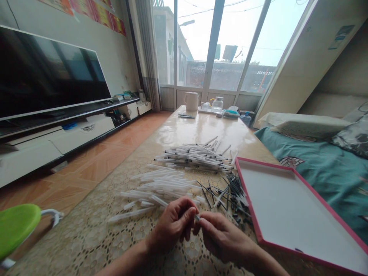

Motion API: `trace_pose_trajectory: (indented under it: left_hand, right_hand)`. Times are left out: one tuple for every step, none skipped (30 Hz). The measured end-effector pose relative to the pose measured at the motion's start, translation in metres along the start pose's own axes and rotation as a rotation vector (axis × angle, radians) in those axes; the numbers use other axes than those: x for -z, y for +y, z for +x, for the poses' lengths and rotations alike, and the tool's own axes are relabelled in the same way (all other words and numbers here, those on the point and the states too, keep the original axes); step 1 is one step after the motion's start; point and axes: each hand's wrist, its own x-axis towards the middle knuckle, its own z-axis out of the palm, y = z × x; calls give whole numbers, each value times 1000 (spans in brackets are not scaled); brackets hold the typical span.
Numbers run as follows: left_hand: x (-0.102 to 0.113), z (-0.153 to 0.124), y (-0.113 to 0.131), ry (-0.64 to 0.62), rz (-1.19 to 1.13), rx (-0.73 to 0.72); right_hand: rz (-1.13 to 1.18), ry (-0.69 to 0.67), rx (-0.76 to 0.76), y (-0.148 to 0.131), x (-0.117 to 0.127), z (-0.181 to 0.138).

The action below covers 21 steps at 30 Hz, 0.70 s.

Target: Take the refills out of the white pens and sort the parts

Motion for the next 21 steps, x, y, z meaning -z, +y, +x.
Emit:
trace_pose_trajectory:
  left_hand:
    - [0,0,0,-11,-5,-1]
    - [-1,-1,-1,-13,-5,-1]
    - [-1,-1,-1,-6,-1,3]
    - [-1,-2,-1,7,5,11]
    - [-2,-2,-1,27,10,23]
    - [-2,-2,-1,52,13,37]
    - [-3,-3,-1,78,12,54]
    - [-4,-3,0,103,7,71]
    - [-5,-3,1,125,1,88]
    - [-6,-2,2,143,-5,103]
    - [-7,-2,3,158,-10,113]
    - [-9,-2,3,172,-14,114]
    - [-11,-2,4,187,-18,110]
    - [-12,-1,5,199,-24,103]
    - [-14,-1,5,207,-32,95]
    - [-15,-1,5,212,-40,90]
    - [-15,-1,5,216,-48,87]
    - [-15,-1,5,218,-52,88]
    - [-15,-1,5,218,-51,89]
    - [-15,-1,5,218,-43,86]
    - [-14,-2,5,219,-30,77]
  right_hand:
    - [38,-19,-3,2,-1,1]
    - [21,-7,26,3,-3,3]
    - [-45,32,79,5,-4,4]
    - [-143,87,141,8,-6,5]
    - [-260,146,198,10,-7,6]
    - [-386,195,234,13,-8,6]
    - [-515,238,242,16,-8,6]
    - [-642,276,234,18,-9,6]
    - [-764,310,221,19,-9,5]
    - [-879,338,216,19,-8,4]
    - [-986,362,227,19,-8,3]
    - [-1078,384,254,17,-7,2]
    - [-1153,402,290,15,-6,1]
    - [-1208,411,323,12,-6,0]
    - [-1246,421,345,10,-5,-1]
    - [-1267,428,357,8,-5,-2]
    - [-1273,432,359,7,-5,-2]
    - [-1259,433,355,7,-5,-2]
    - [-1220,435,341,7,-5,-2]
    - [-1152,433,319,7,-4,-2]
    - [-1053,421,295,8,-3,-2]
